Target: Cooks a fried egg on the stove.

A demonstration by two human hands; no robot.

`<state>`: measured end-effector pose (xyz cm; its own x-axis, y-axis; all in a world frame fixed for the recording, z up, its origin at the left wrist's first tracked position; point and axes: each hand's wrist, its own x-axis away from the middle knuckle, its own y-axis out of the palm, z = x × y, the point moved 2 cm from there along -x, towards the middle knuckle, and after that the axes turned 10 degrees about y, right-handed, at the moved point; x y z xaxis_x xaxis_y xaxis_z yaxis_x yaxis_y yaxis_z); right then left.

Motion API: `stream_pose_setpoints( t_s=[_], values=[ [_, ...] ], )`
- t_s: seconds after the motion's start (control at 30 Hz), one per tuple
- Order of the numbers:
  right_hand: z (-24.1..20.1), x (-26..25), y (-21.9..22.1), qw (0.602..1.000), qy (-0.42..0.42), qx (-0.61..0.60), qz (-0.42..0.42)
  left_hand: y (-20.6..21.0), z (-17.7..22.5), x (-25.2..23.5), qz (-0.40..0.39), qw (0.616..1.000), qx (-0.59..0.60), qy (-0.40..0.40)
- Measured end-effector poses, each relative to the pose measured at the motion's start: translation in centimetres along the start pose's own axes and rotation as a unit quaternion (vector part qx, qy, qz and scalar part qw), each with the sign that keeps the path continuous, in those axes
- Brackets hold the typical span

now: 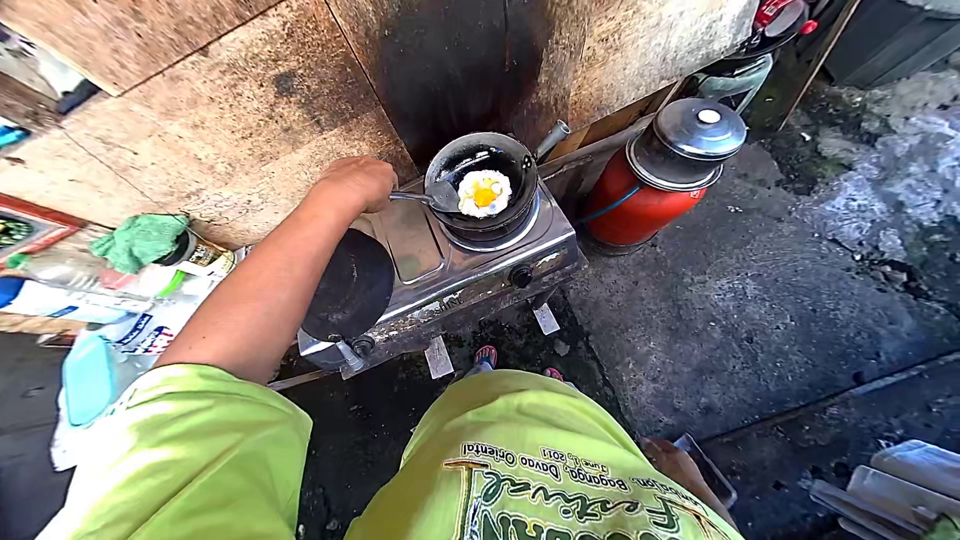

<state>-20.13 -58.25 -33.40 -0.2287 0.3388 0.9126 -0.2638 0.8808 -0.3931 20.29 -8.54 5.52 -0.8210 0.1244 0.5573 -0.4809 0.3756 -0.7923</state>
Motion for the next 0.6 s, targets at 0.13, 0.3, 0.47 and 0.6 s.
stream_pose_setpoints(
  t_s=[0.13,0.3,0.47,0.6],
  values=[
    [-2.1,1.2,-1.8,0.999,-0.026,-0.020,0.018,-1.4,2.5,0.9,-0.024,0.999,-0.032,-0.005],
    [-0.4,-0.1,-2.1,0.999,-0.006,-0.037,0.019,-1.9,6.0,1.8,-0.038,0.998,-0.047,0.028],
    [2.8,-0.3,-0.9,1.000,0.026,0.004,0.003,-3.0,9.2,3.6,-0.061,0.996,-0.047,0.038],
    [4.3,-0.8,0.0,0.999,0.045,-0.011,-0.009,-3.5,10.8,3.6,-0.077,0.995,-0.048,0.048]
  ],
)
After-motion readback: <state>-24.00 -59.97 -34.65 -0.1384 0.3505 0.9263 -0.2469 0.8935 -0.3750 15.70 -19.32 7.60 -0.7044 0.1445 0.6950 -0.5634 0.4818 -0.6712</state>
